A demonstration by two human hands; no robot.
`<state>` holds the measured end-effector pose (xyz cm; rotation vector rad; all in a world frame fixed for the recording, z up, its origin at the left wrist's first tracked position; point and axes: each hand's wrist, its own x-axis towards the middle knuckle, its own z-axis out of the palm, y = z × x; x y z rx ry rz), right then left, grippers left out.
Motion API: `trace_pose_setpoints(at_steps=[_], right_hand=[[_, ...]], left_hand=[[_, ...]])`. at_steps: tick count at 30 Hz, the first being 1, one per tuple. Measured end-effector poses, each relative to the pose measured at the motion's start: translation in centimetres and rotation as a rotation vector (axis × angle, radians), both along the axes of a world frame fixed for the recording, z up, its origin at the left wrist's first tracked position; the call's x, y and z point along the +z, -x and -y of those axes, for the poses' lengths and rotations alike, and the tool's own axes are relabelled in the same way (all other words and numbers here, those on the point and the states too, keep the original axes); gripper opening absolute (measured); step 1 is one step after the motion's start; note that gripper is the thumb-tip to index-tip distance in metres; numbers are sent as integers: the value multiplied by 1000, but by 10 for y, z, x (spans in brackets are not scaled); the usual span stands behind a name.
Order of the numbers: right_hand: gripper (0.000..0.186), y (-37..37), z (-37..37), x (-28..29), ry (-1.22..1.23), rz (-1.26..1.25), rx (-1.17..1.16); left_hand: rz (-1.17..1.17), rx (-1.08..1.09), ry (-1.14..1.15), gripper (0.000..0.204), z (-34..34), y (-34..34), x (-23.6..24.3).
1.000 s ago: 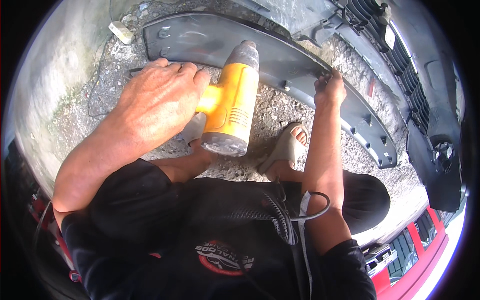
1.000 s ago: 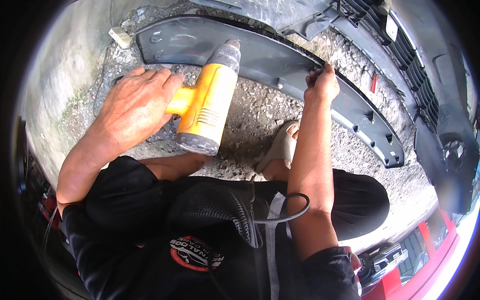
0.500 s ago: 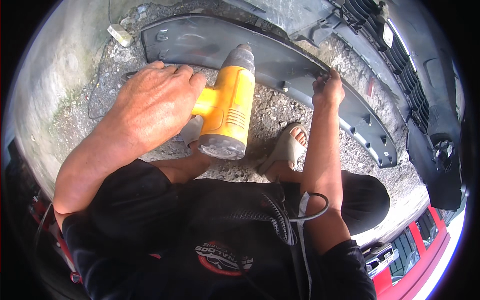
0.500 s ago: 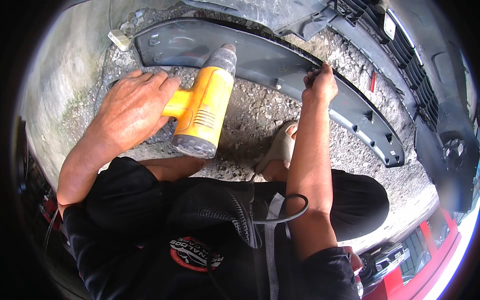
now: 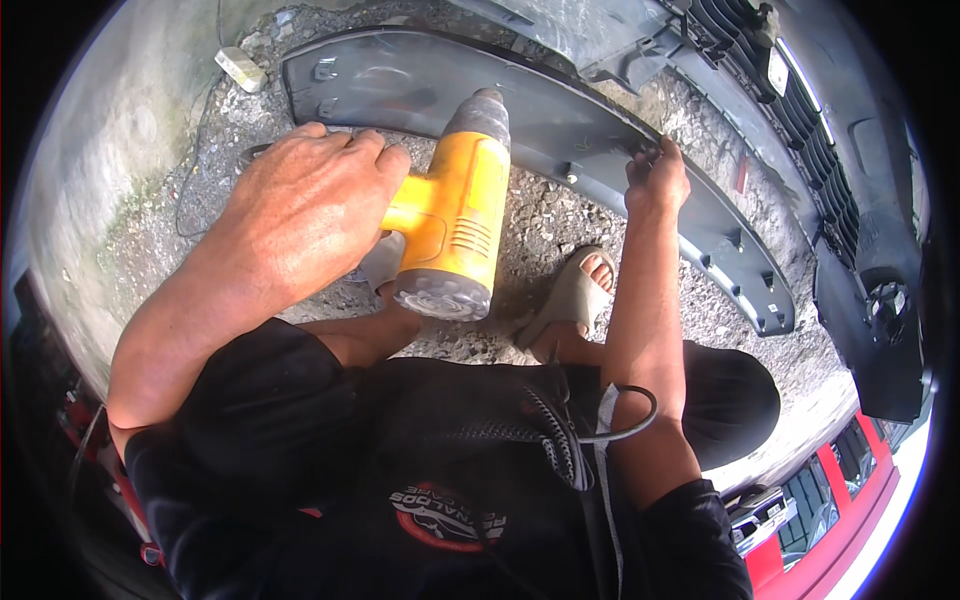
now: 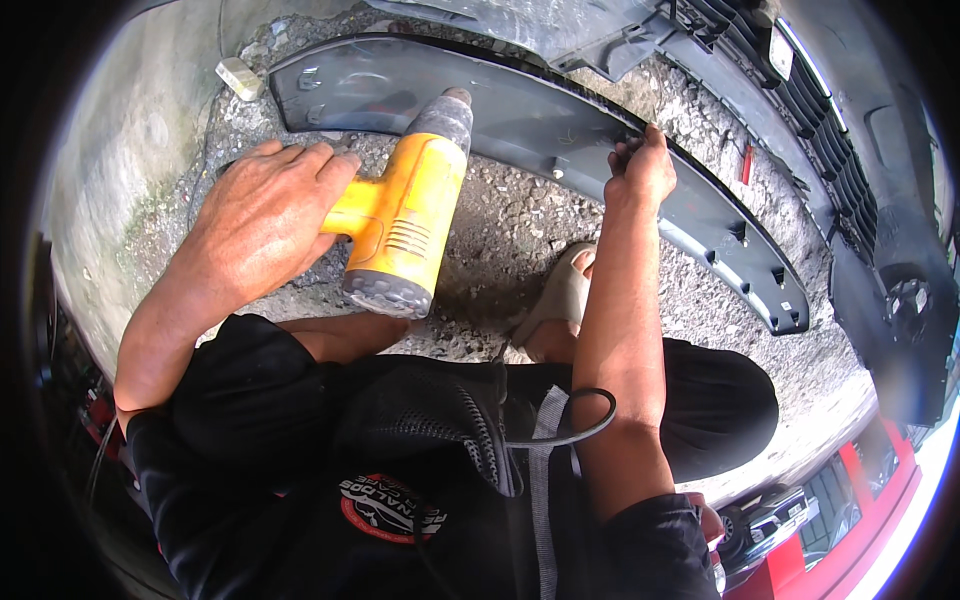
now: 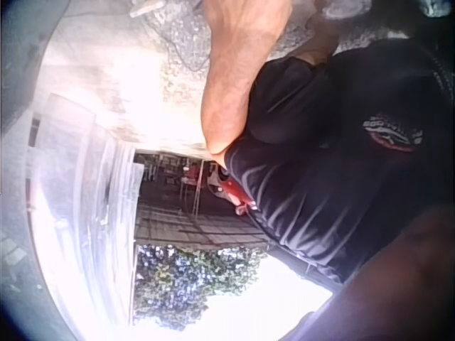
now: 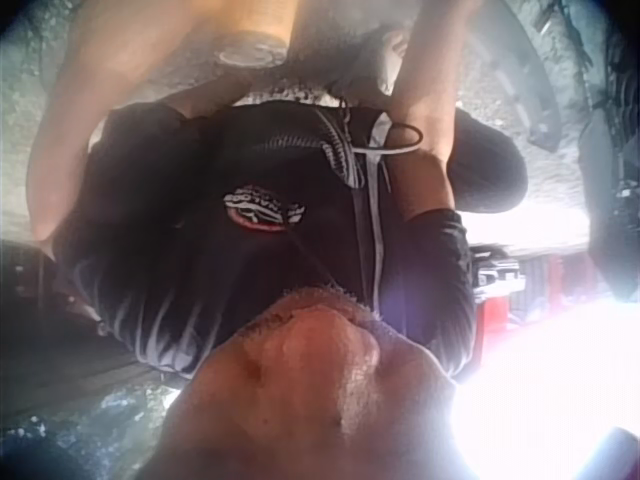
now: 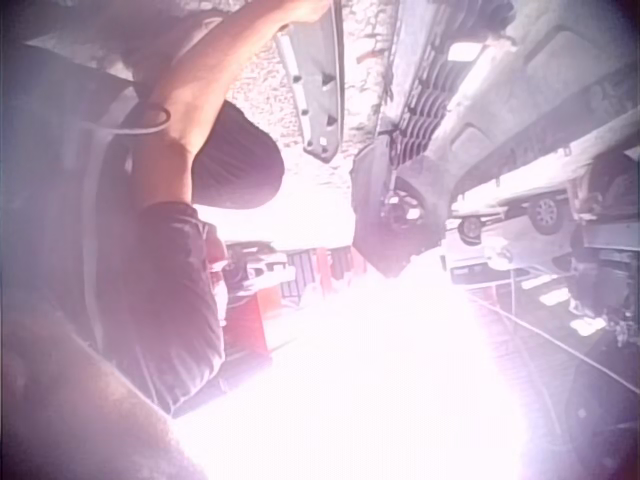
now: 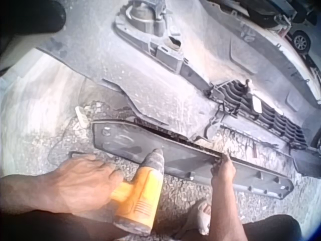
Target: Using a heat gun and tools to repair or restore a car bumper part.
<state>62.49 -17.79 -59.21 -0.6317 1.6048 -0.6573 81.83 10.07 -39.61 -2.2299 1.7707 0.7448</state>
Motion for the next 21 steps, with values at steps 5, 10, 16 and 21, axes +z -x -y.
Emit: trace_pose_setpoints(at_steps=[5, 10, 16, 21], right_hand=[[12, 2, 1, -2, 3, 12, 0], [13, 1, 1, -2, 0, 9, -1], [13, 1, 1, -1, 10, 16, 2], [13, 1, 1, -1, 3, 19, 0]], left_hand=[[-17, -10, -40, 51, 3, -1, 2], [-35, -25, -31, 50, 3, -1, 2], [-27, 4, -55, 49, 6, -2, 3], [-28, -4, -39, 51, 4, -1, 1]])
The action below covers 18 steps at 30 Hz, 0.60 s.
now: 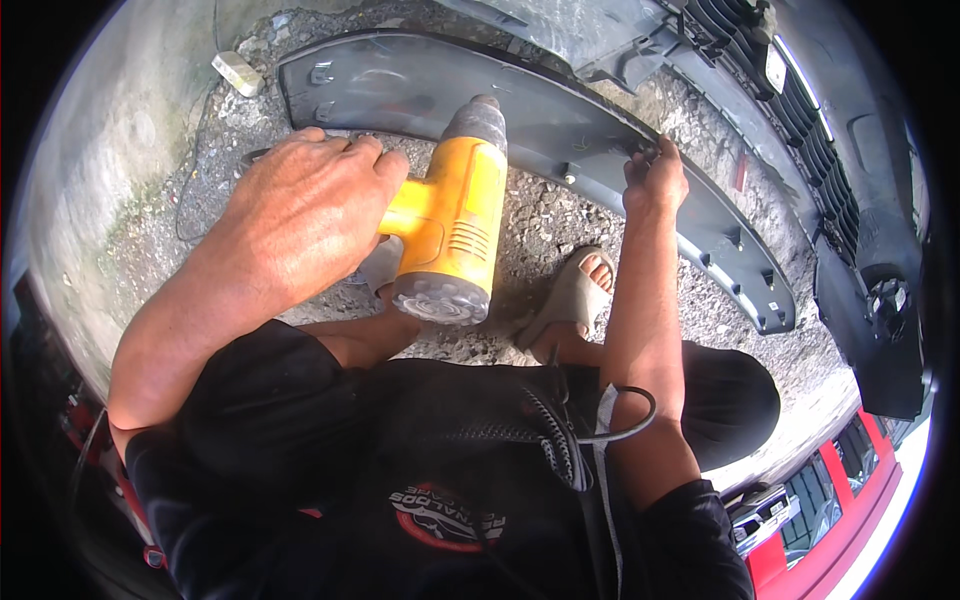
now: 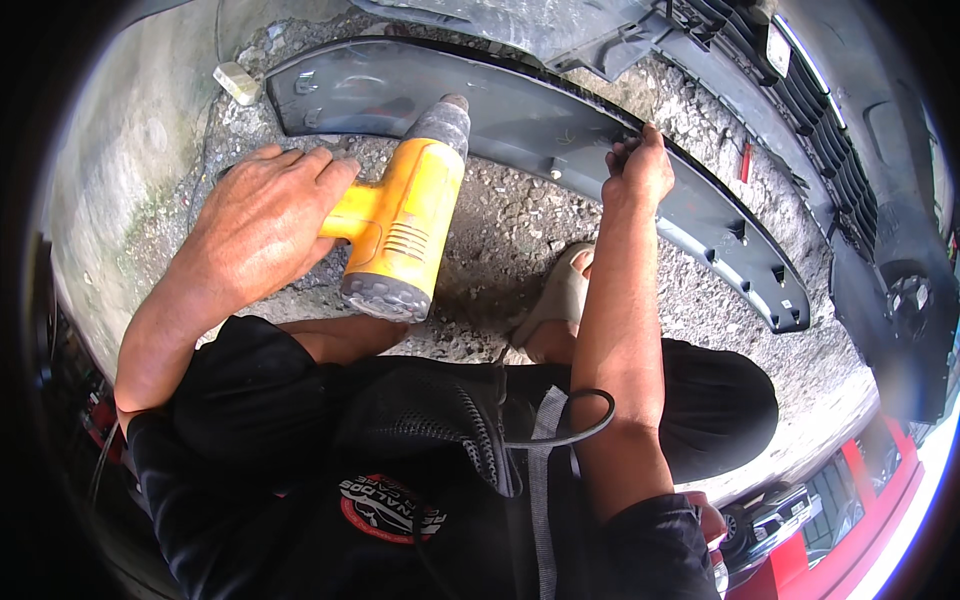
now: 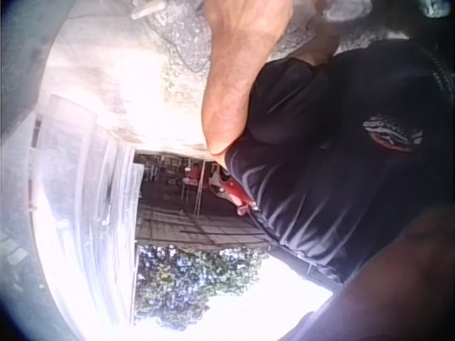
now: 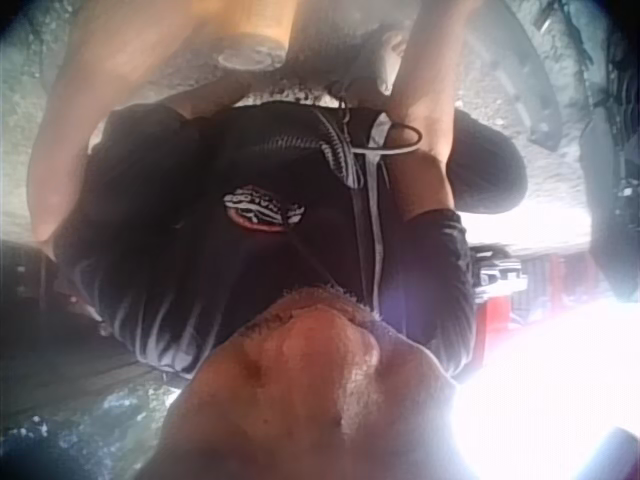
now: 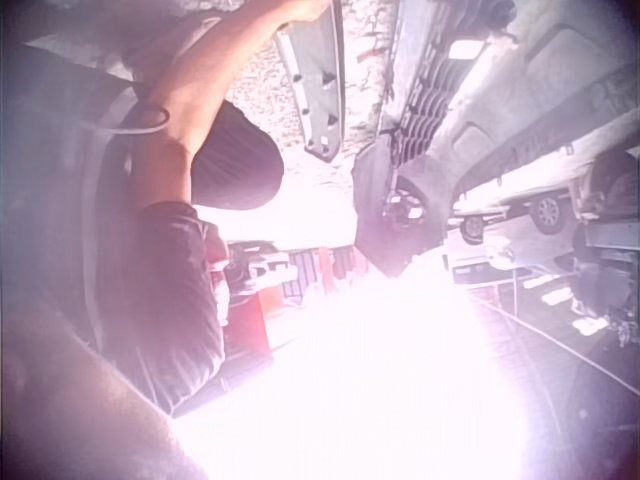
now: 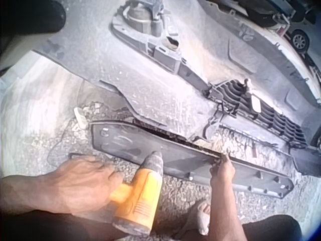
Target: Using a heat gun and tools to repair or restore a car bumper part.
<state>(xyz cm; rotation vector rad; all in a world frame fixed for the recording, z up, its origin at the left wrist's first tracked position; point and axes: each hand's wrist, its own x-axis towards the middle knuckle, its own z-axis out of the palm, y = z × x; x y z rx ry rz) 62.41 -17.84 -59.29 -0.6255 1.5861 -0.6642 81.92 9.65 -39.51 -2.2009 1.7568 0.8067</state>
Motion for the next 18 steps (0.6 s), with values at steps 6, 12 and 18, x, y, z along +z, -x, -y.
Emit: trace_pose_setpoints(at_steps=[6, 12, 18], right_hand=[[13, 1, 0, 0, 2, 1, -1], [13, 1, 0, -1, 0, 2, -3], [14, 1, -1, 0, 3, 0, -4]], left_hand=[[-6, 14, -11, 51, 1, -1, 1], [14, 13, -28, 52, 1, 1, 1], [20, 8, -1, 53, 0, 2, 2]])
